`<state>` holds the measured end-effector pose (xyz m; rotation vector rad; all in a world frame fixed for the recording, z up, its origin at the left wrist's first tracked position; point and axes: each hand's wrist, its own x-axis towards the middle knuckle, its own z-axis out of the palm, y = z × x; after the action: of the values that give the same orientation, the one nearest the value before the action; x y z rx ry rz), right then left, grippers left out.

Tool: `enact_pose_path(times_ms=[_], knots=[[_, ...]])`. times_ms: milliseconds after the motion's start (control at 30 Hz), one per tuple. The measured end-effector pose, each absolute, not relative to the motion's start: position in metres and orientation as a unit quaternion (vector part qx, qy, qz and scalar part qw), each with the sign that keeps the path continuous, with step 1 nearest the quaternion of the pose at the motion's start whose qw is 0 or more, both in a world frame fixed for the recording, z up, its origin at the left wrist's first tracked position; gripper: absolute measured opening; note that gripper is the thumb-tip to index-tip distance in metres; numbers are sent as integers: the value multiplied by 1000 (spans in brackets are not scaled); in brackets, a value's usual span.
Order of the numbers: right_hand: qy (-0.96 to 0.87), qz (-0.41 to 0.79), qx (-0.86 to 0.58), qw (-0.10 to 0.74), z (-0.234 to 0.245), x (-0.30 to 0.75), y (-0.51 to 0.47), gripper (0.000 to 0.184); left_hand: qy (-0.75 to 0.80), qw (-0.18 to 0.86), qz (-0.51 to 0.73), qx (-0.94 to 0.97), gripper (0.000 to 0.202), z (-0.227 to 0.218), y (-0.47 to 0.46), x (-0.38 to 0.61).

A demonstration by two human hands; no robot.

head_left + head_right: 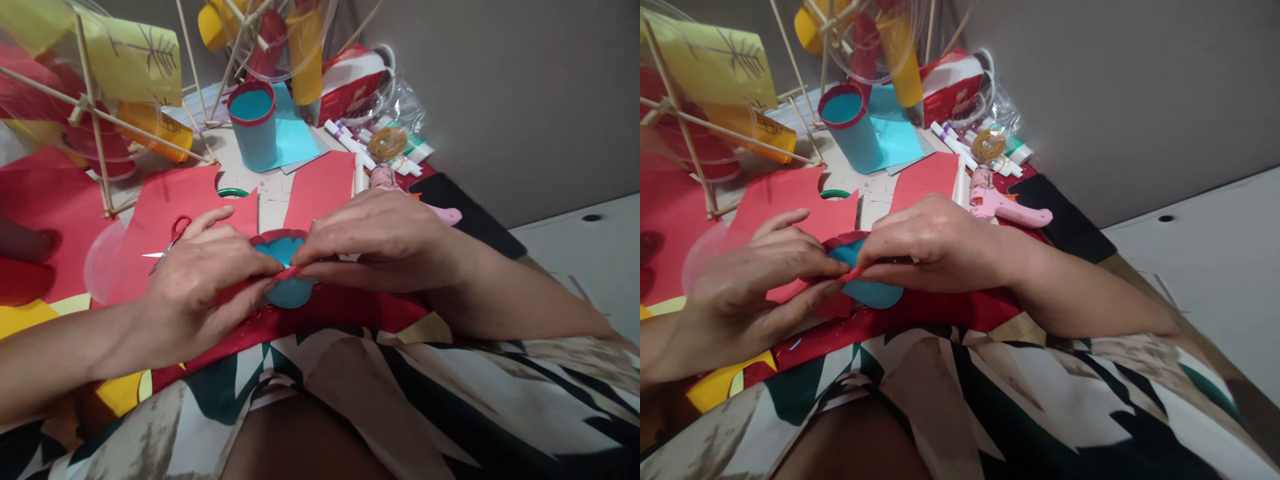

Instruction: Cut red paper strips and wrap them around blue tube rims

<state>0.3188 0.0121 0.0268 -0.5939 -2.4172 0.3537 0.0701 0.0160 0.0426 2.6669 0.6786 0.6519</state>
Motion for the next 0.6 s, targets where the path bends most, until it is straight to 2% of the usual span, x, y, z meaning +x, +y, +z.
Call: enact_pose_path(times_ms=[333, 600], knots=[[-927, 83, -229, 284, 22, 319, 13, 19, 218, 119, 214, 945, 6, 45, 18, 68], [-912, 124, -244, 306, 21, 316, 13, 13, 235, 118, 242, 934, 9, 42, 19, 74]])
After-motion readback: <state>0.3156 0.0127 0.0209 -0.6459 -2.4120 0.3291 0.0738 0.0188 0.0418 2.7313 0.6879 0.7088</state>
